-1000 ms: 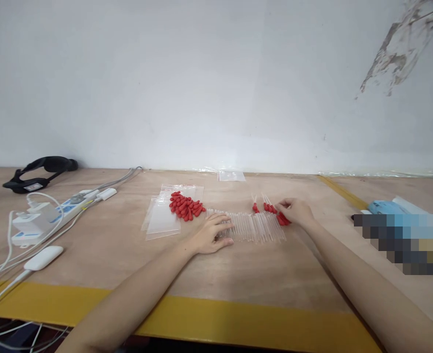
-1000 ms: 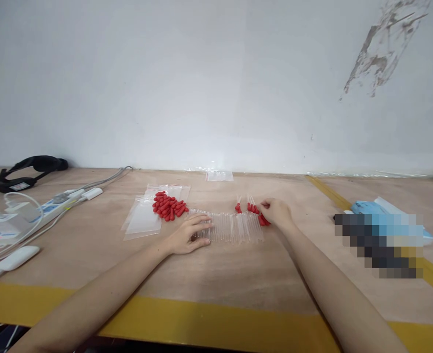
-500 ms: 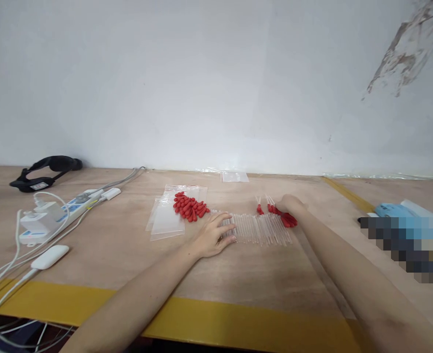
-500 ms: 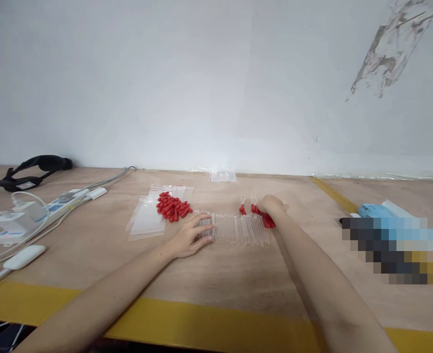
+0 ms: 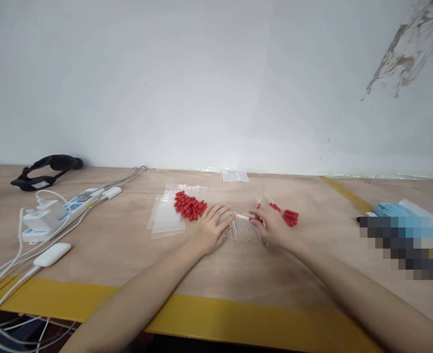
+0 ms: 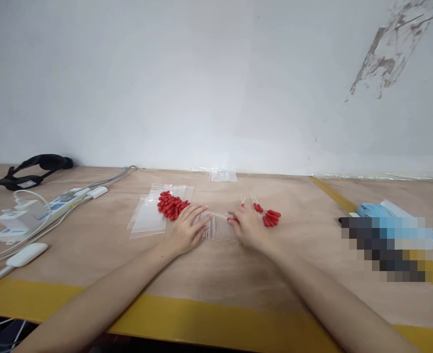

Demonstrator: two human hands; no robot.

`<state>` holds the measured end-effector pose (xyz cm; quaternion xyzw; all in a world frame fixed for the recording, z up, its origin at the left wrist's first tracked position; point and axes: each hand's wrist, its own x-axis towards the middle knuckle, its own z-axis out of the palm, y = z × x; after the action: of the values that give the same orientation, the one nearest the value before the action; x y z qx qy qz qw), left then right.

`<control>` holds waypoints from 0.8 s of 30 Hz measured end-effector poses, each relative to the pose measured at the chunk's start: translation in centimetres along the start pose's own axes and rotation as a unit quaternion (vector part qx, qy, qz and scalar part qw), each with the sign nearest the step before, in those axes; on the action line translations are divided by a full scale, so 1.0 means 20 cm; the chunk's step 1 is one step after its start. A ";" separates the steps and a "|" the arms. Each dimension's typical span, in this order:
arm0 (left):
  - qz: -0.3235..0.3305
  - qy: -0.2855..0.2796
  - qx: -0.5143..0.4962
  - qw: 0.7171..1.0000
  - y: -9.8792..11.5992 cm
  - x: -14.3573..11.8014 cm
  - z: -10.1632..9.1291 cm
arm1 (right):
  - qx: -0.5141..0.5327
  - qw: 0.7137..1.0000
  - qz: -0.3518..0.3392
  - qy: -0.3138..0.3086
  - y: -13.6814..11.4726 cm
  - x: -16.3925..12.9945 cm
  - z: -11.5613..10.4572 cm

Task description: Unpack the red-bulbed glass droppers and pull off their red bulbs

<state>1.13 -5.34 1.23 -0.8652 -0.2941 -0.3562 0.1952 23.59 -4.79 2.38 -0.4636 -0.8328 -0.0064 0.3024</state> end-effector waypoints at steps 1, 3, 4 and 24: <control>0.015 -0.003 0.009 1.000 0.00 0.00 0.00 | -0.009 0.999 -0.039 0.008 -0.04 -0.04 0.03; 0.052 -0.015 0.023 0.998 0.01 -0.01 0.00 | -0.015 0.997 -0.069 0.032 -0.10 -0.10 0.07; 0.070 -0.021 0.031 0.997 0.02 -0.02 0.00 | -0.017 0.996 -0.075 0.042 -0.12 -0.12 0.09; 0.077 -0.082 0.028 0.993 0.08 -0.08 -0.02 | -0.095 0.956 -0.241 0.141 -0.12 -0.19 0.13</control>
<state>1.08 -7.38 0.00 -0.9056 -0.2517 -0.2599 0.2214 21.90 -8.34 -0.94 -0.2703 -0.8640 -0.2233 0.3613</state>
